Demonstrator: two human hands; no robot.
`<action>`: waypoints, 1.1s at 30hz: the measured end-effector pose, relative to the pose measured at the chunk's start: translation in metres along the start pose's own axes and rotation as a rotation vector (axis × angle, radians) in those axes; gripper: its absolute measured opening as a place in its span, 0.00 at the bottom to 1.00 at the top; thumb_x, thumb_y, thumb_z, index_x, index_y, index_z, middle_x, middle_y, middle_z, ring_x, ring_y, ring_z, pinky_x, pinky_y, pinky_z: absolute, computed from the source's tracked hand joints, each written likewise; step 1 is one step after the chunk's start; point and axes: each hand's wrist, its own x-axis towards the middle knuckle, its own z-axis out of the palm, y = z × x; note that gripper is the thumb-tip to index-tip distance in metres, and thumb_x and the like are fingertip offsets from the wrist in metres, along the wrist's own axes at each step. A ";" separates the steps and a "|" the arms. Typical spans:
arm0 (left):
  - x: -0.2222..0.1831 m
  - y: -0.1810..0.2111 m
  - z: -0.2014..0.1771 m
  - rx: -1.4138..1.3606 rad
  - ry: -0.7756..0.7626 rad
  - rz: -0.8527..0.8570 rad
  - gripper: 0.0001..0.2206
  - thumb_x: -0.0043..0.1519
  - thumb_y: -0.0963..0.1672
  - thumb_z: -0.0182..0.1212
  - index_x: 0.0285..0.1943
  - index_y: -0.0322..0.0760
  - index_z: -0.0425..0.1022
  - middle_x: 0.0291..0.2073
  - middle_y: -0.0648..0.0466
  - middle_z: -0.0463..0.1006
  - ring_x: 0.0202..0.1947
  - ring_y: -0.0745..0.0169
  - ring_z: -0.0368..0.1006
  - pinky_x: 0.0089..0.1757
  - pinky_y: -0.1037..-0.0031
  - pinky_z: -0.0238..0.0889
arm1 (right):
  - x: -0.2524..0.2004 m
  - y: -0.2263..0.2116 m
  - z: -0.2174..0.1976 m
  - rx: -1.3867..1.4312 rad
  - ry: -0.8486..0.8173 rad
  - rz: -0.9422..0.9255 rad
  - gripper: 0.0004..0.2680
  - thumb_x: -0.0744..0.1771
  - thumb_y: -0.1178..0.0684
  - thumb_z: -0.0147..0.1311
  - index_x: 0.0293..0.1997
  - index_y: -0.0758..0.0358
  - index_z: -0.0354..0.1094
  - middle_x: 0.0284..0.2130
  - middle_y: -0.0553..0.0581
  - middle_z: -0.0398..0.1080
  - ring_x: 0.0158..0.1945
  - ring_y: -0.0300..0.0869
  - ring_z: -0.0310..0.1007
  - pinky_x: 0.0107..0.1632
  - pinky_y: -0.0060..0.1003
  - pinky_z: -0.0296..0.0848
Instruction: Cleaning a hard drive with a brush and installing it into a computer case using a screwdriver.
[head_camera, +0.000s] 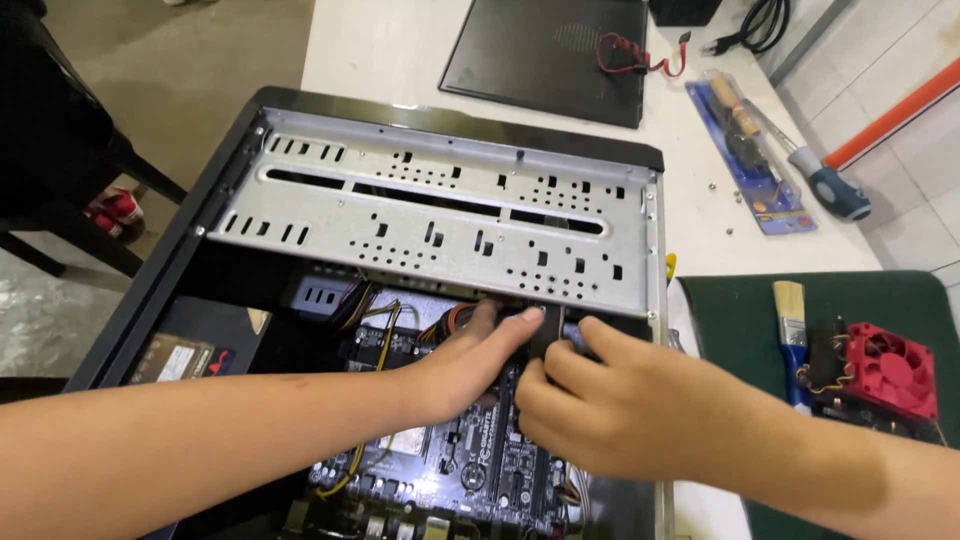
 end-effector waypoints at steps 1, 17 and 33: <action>-0.005 0.004 0.000 -0.045 -0.068 -0.084 0.48 0.51 0.63 0.39 0.81 0.53 0.27 0.81 0.58 0.40 0.78 0.56 0.49 0.61 0.59 0.70 | 0.000 0.001 0.002 0.013 -0.001 -0.012 0.08 0.69 0.57 0.49 0.30 0.55 0.70 0.33 0.55 0.67 0.28 0.44 0.65 0.34 0.39 0.68; -0.008 0.000 0.005 0.170 0.001 -0.124 0.47 0.55 0.65 0.31 0.81 0.50 0.20 0.80 0.51 0.39 0.64 0.50 0.74 0.69 0.52 0.53 | -0.077 -0.004 -0.011 0.613 -0.337 0.247 0.17 0.72 0.33 0.47 0.54 0.53 0.74 0.53 0.62 0.72 0.61 0.57 0.66 0.69 0.66 0.47; 0.022 -0.009 0.014 -0.171 0.138 -0.010 0.33 0.54 0.59 0.49 0.72 0.61 0.65 0.65 0.64 0.77 0.63 0.67 0.71 0.57 0.71 0.66 | -0.105 -0.019 0.019 0.856 -0.277 0.352 0.08 0.73 0.43 0.52 0.40 0.52 0.63 0.48 0.57 0.66 0.58 0.45 0.68 0.72 0.68 0.43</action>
